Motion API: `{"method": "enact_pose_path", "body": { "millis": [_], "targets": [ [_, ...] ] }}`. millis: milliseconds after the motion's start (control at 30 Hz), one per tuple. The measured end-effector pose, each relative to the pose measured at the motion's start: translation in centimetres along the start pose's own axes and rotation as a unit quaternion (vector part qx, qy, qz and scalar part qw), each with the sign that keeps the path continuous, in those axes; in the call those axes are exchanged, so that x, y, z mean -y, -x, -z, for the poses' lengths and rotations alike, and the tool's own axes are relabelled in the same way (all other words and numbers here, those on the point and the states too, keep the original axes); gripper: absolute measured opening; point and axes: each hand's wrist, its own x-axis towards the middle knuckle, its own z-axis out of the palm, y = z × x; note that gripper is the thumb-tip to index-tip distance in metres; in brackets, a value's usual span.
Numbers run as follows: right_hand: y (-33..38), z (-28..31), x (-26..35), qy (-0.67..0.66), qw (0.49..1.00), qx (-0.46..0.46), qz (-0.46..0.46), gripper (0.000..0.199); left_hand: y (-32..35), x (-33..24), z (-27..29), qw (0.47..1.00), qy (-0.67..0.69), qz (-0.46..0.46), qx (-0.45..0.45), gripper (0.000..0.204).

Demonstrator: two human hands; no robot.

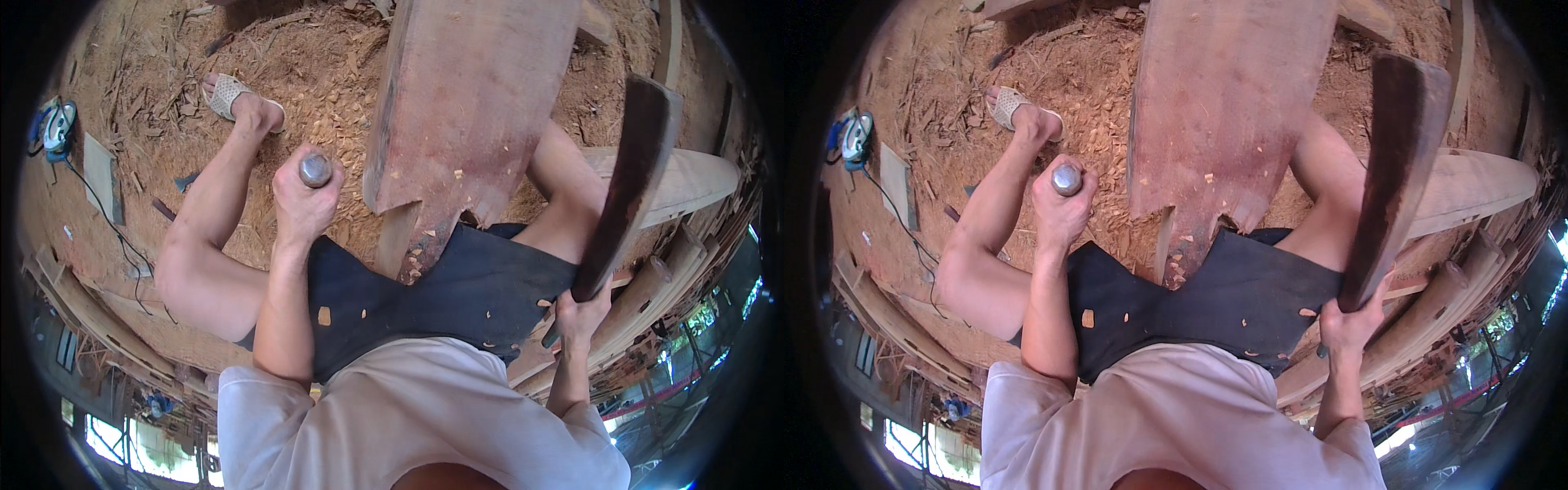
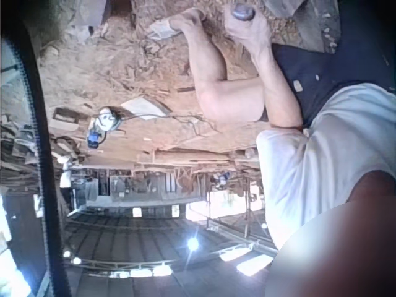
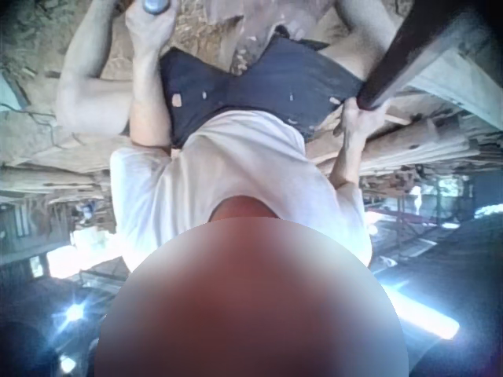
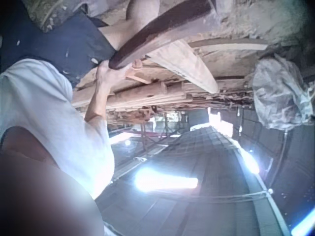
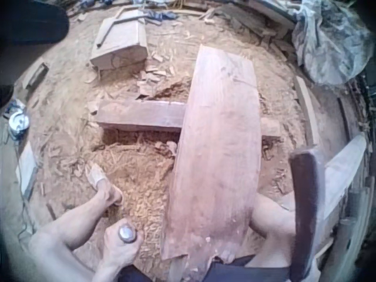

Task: The person sits on the floor and uses a chisel and mallet to carve a rectangular wooden plank. They repeatedly strike the chisel to remove wood chips, occasionally adjusting the tool and the plank's position.

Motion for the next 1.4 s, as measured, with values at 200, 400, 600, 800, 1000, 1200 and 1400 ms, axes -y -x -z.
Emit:
{"method": "enact_pose_path", "body": {
  "millis": [200,400,600,800,1000,1200,1400],
  "targets": [
    [0.0,0.4,0.3,-0.037,0.999,0.011,-0.009,0.065,-0.8,-1.1,-0.8,0.998,-0.049,-0.002,0.03,0.018],
    [-0.2,0.2,0.5,-0.047,0.999,0.008,0.005,0.063,-1.0,-2.2,-1.4,0.997,-0.066,-0.006,0.036,0.018],
    [-0.2,0.4,-0.1,-0.016,0.999,-0.011,0.034,0.047,-0.5,-3.4,-1.3,0.995,-0.045,-0.083,0.009,0.023],
    [1.2,0.0,-2.8,-0.1,0.995,-0.016,0.002,0.038,1.9,-5.4,-0.1,0.973,0.006,-0.223,-0.063,0.026],
    [6.1,0.9,-5.6,-0.118,0.99,-0.074,-0.034,0.04,7.1,-7.4,2.0,0.945,0.04,-0.305,-0.112,0.029],
    [10.0,2.0,-8.5,-0.151,0.979,-0.124,-0.057,0.037,13.0,-14.1,5.5,0.914,0.245,-0.311,-0.087,0.016],
    [10.1,0.5,-11.2,-0.149,0.976,-0.123,-0.099,0.034,17.7,-20.6,4.6,0.841,0.349,-0.408,0.063,0.017]
  ]
}}
